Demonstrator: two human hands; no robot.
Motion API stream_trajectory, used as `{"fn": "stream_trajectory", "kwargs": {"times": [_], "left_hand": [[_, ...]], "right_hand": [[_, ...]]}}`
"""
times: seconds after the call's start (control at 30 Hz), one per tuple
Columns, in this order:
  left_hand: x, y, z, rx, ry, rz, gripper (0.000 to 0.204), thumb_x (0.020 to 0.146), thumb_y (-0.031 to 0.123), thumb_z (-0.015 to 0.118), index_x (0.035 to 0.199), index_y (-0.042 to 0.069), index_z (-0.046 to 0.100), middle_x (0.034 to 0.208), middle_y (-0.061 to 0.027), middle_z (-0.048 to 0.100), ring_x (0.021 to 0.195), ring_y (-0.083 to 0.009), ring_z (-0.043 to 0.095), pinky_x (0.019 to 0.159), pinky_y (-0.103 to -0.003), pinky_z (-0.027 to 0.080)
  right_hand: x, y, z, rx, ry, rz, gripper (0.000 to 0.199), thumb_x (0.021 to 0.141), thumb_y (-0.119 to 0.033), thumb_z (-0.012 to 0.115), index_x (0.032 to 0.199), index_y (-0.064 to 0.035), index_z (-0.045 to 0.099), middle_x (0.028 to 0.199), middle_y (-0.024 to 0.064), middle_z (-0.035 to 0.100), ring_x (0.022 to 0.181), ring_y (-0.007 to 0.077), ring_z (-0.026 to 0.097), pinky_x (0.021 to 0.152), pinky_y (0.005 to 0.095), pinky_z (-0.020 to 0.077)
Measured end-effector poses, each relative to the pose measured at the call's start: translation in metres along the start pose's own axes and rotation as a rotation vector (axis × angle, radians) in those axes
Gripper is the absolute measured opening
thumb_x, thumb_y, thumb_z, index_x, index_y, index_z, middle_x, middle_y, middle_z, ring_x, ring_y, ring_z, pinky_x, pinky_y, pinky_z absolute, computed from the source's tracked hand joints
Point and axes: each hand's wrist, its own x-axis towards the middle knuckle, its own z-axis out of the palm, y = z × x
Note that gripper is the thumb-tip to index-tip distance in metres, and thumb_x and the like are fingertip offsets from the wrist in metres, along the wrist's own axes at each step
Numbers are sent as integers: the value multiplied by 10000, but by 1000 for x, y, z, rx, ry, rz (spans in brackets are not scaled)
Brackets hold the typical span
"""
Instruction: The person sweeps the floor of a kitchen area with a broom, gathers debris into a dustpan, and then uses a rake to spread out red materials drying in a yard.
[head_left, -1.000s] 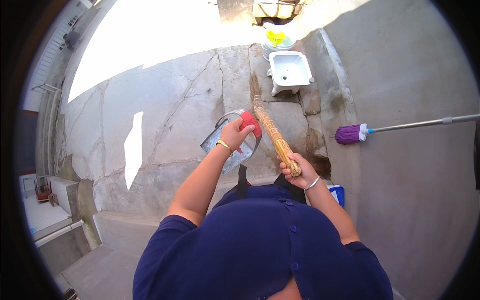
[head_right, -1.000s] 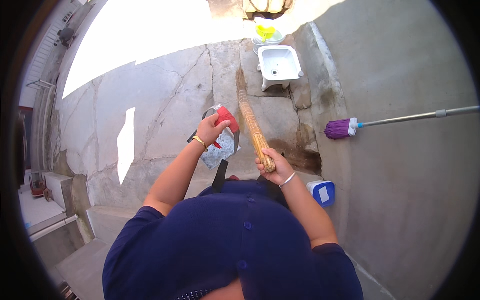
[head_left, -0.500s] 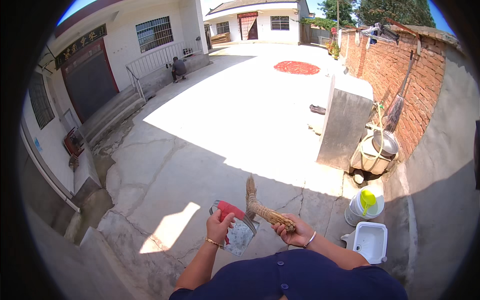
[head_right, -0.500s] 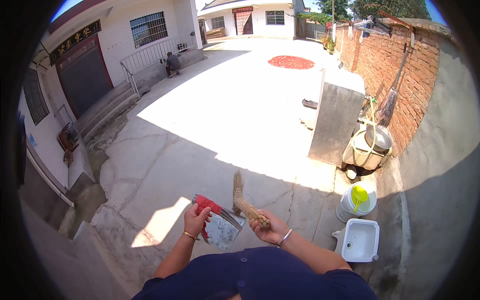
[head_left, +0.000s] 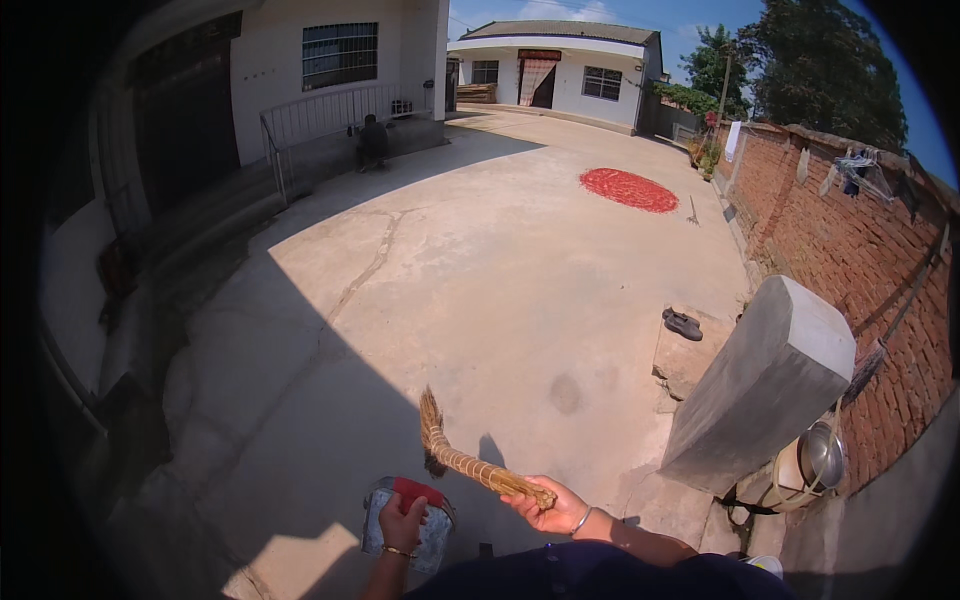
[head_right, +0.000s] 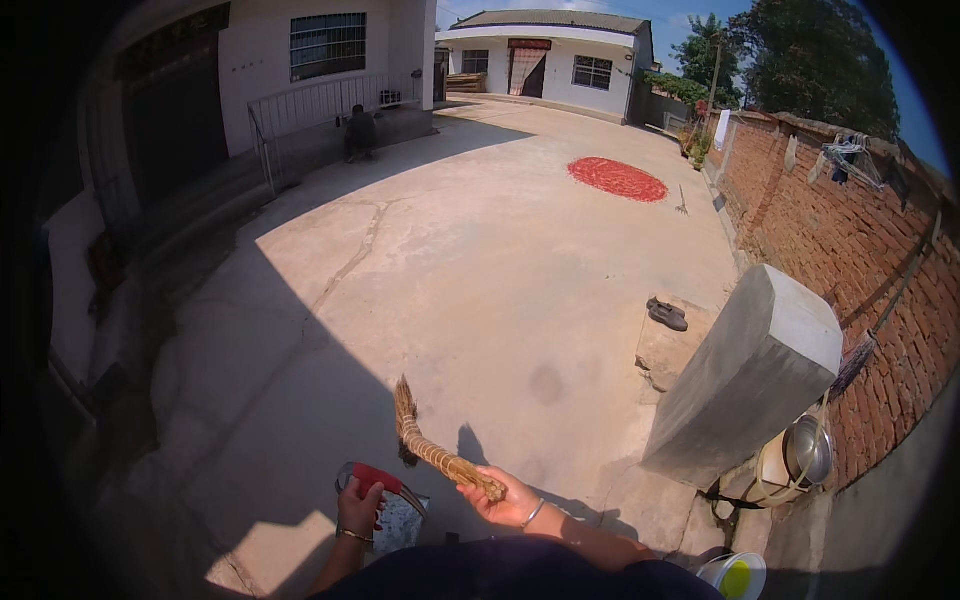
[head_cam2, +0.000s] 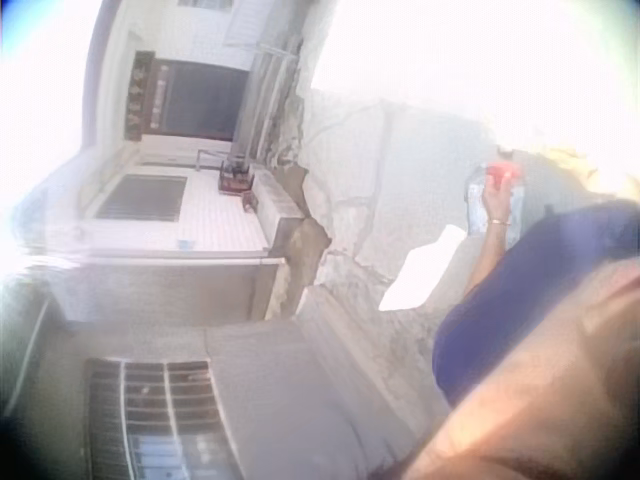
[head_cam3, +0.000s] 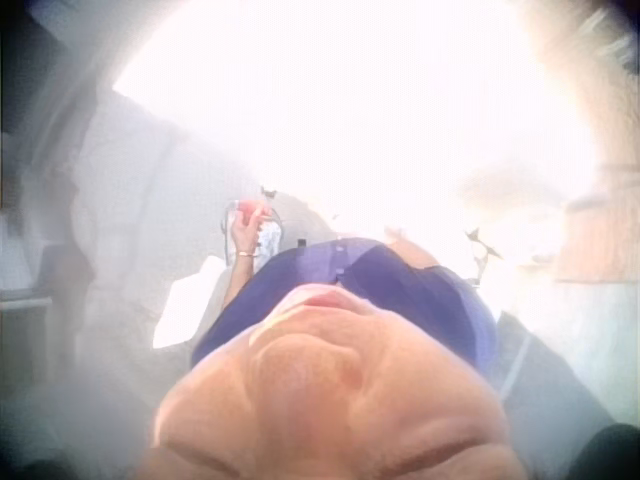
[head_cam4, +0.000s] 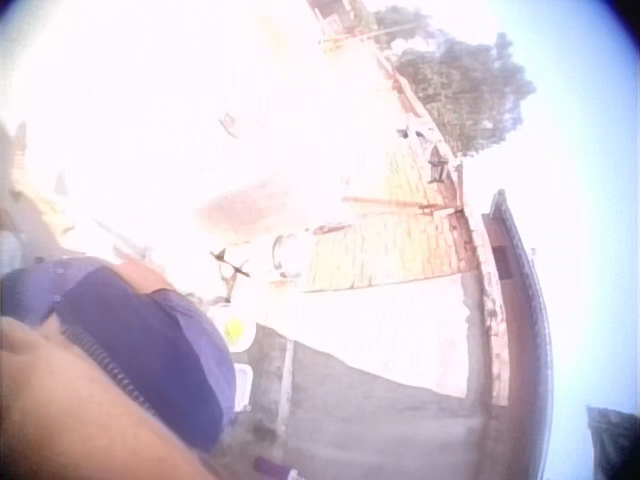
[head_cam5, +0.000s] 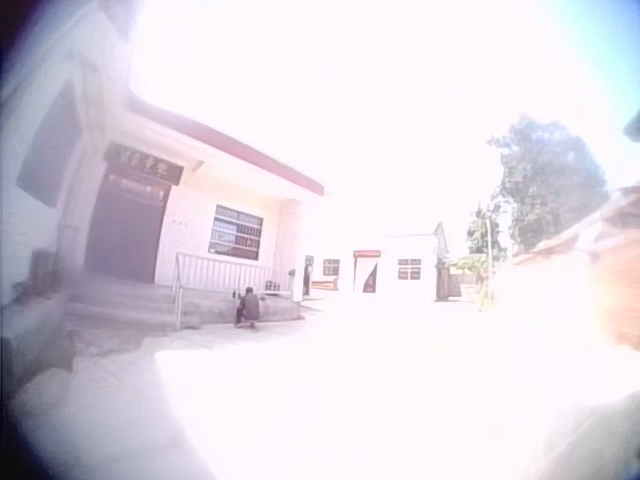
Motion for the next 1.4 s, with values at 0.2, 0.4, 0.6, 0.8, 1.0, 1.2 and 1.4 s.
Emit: {"fn": "stream_trajectory", "kwargs": {"times": [0.2,0.4,0.6,0.8,1.0,1.2,1.4], "left_hand": [[221,38,117,52,-74,209,144,802,107,637,726,37,537,628,-35,585,486,-73,520,405,-212,406],[428,108,253,10,-86,166,111,816,138,627,806,45,565,637,-24,589,487,-69,517,413,-199,386],[622,185,348,-158,-77,286,111,832,132,601,841,32,555,676,-47,594,498,-75,518,383,-205,416],[822,257,457,-121,-212,187,145,808,158,633,771,51,542,610,-18,564,436,-69,477,335,-218,387],[1036,325,572,165,-435,359,269,774,235,687,722,19,536,605,-32,564,548,-64,545,508,-233,440],[1247,403,664,209,-467,388,266,775,251,683,740,17,562,613,-28,572,550,-69,546,515,-232,443],[1458,434,721,207,-370,266,224,778,233,683,809,26,602,629,-12,591,562,-56,543,511,-224,438]], "right_hand": [[35,-193,9,-17,1,-22,326,847,-262,558,1002,15,484,811,46,529,676,96,533,570,187,456],[114,-438,66,-88,124,-258,178,851,-224,552,896,-55,524,783,66,563,701,143,567,553,232,485],[202,-655,162,-128,181,-304,148,843,-220,572,837,-78,533,759,57,565,699,156,571,559,248,496],[277,-898,214,-207,90,-311,167,842,-231,577,900,-84,522,761,50,544,667,142,555,543,231,485],[349,-1116,289,-223,95,-386,343,860,-265,544,1053,4,453,827,76,503,667,90,524,544,170,471],[429,-1318,332,-112,61,-377,335,860,-256,545,1042,11,452,815,73,493,671,98,533,552,176,479],[552,-1535,377,-167,97,-295,173,837,-213,582,920,-73,522,757,57,538,676,148,558,545,219,493]]}}
